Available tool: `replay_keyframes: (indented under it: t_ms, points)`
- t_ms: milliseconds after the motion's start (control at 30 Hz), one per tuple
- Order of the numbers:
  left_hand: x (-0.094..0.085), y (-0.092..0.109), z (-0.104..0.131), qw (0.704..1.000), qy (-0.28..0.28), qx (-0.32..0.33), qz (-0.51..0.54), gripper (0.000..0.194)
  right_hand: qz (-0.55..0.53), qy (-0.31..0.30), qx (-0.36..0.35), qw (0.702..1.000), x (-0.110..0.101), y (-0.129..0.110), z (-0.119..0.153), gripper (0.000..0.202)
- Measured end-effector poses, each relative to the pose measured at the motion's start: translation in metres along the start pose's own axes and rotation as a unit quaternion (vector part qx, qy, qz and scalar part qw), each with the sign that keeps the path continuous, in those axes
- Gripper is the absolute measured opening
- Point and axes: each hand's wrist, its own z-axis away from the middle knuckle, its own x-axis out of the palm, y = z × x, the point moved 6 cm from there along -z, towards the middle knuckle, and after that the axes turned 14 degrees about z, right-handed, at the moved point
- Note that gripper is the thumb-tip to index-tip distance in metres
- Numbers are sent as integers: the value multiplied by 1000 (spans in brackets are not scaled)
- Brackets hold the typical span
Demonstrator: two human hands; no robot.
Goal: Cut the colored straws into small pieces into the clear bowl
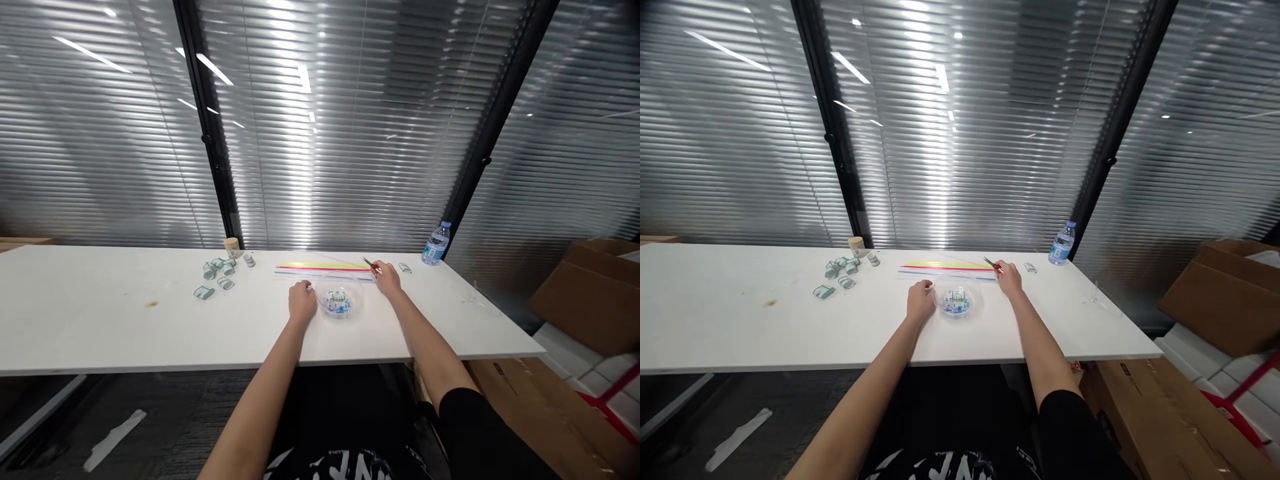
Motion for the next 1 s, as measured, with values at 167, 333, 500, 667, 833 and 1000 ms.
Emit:
replay_keyframes:
  t_ms: [167,333,500,667,833,1000]
  points:
    - [-6,4,-3,995,32,25,95,31,-41,11,-53,998,-33,-33,-6,25]
    - [-11,9,-2,983,50,45,169,45,-29,-19,-161,986,-69,-82,3,22]
    - [-11,15,-1,971,35,64,229,41,25,-40,-240,970,-81,-119,27,29]
    - [-12,12,-1,958,56,59,276,39,29,-52,-232,971,-79,-130,43,28]
    - [-11,5,-2,942,76,56,322,45,13,-37,-250,967,-89,-153,56,27]
    - [-11,6,0,932,74,74,347,44,7,-16,-274,962,-98,-180,66,24]
